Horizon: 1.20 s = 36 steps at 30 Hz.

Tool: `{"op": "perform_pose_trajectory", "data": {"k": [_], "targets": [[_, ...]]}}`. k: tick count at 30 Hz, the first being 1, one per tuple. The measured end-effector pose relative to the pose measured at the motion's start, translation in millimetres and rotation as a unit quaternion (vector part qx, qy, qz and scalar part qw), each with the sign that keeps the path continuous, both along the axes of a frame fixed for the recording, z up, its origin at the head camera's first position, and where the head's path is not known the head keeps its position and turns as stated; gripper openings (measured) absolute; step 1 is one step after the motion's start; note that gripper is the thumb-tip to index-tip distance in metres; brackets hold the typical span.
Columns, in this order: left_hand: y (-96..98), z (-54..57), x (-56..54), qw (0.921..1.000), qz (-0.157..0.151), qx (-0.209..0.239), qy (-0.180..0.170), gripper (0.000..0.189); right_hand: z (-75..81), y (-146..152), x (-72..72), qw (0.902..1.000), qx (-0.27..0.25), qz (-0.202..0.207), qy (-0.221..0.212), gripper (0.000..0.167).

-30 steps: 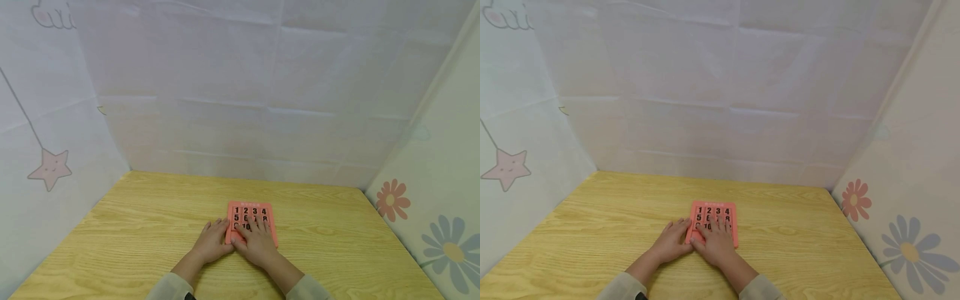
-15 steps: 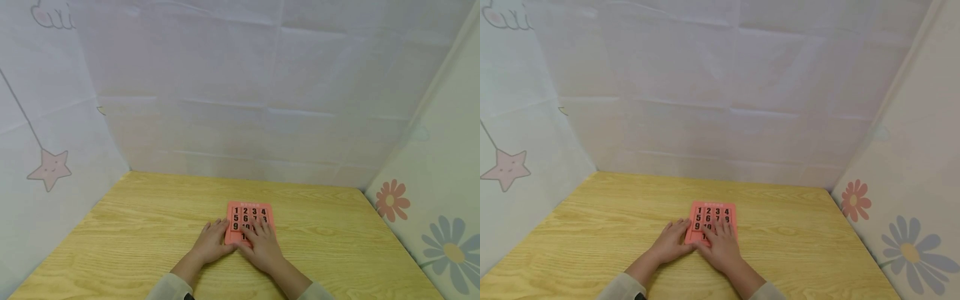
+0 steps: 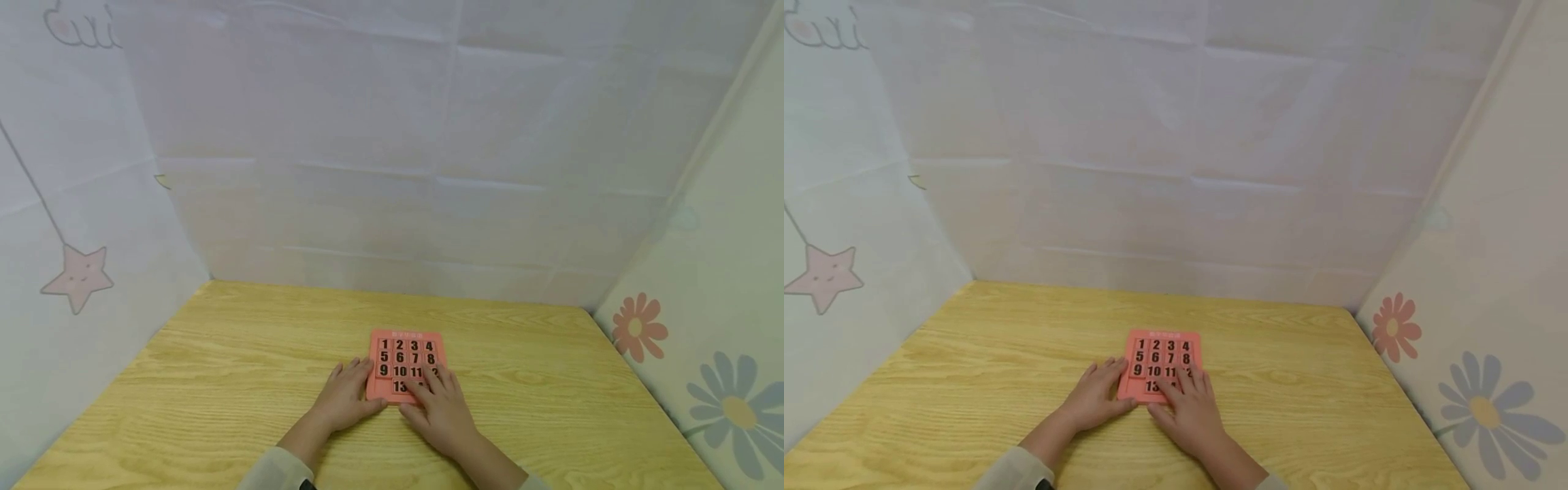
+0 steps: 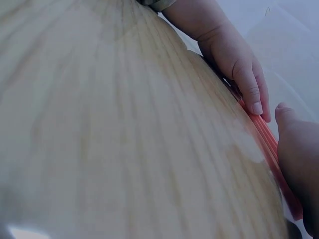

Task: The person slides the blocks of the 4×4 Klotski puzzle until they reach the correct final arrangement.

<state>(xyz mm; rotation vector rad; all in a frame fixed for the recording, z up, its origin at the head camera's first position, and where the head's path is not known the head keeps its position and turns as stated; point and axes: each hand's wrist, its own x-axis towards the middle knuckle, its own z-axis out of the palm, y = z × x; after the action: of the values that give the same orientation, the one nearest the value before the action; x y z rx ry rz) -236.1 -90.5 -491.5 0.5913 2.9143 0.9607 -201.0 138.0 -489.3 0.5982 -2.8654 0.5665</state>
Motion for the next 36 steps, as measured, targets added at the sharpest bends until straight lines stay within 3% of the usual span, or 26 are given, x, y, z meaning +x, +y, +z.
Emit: {"op": "perform_pose_trajectory", "data": {"k": [36], "targets": [[2.9,-0.3,-1.0,0.9999,0.003,-0.014,0.007,0.086,0.1,-22,-1.3,0.9987,0.038,0.018,-0.029,0.064]]}}
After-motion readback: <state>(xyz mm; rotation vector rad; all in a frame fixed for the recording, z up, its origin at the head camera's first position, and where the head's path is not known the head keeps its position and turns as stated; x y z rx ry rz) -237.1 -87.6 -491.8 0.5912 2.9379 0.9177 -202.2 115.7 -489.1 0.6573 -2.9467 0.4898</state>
